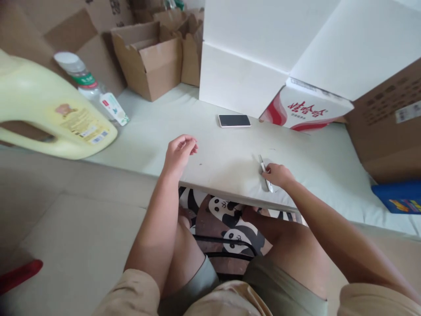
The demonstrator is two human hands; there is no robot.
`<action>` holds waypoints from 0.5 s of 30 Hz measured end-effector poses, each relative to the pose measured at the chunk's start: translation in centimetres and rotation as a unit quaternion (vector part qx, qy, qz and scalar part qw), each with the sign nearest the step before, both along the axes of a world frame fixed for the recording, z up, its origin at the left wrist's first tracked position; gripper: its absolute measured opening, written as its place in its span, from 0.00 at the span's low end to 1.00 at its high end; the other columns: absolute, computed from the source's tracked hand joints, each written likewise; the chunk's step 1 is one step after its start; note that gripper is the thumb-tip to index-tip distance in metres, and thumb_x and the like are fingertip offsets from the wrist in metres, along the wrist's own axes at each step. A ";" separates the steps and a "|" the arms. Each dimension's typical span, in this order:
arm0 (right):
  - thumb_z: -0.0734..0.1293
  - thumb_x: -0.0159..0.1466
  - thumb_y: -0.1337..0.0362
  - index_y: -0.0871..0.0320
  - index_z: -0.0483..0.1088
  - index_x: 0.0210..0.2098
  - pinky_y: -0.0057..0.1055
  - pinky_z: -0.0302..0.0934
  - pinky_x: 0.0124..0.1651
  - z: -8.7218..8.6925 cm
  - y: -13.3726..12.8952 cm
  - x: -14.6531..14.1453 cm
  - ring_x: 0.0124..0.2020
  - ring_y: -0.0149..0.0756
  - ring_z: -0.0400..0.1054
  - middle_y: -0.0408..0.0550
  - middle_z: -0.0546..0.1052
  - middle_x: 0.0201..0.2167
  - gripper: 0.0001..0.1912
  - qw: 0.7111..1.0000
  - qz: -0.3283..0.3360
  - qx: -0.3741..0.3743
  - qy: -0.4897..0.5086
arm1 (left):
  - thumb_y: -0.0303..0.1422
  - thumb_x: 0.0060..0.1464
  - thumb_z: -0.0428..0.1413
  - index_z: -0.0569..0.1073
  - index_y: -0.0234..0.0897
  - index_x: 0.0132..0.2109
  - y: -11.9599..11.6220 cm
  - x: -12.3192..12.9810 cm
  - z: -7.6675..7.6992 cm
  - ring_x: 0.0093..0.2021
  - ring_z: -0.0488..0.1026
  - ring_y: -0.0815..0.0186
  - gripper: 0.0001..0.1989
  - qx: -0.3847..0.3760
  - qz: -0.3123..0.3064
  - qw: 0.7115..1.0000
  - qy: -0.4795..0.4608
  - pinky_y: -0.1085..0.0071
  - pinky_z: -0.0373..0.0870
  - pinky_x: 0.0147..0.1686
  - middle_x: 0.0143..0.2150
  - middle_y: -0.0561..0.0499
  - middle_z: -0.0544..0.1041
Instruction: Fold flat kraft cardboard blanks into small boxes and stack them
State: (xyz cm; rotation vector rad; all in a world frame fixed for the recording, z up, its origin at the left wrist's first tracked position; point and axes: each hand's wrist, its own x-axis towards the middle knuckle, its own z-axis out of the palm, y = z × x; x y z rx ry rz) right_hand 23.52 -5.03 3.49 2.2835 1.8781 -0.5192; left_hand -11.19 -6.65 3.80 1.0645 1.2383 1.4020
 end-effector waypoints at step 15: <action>0.64 0.64 0.53 0.52 0.63 0.30 0.29 0.58 0.24 3.7 13.5 -26.9 0.21 0.30 0.62 0.38 0.60 0.20 0.11 0.874 0.070 0.141 0.461 | 0.31 0.55 0.55 0.69 0.38 0.27 -0.1 -2.4 0.2 0.25 0.67 0.72 0.09 -0.102 0.078 0.980 -0.153 0.73 0.64 0.31 0.24 0.55 0.72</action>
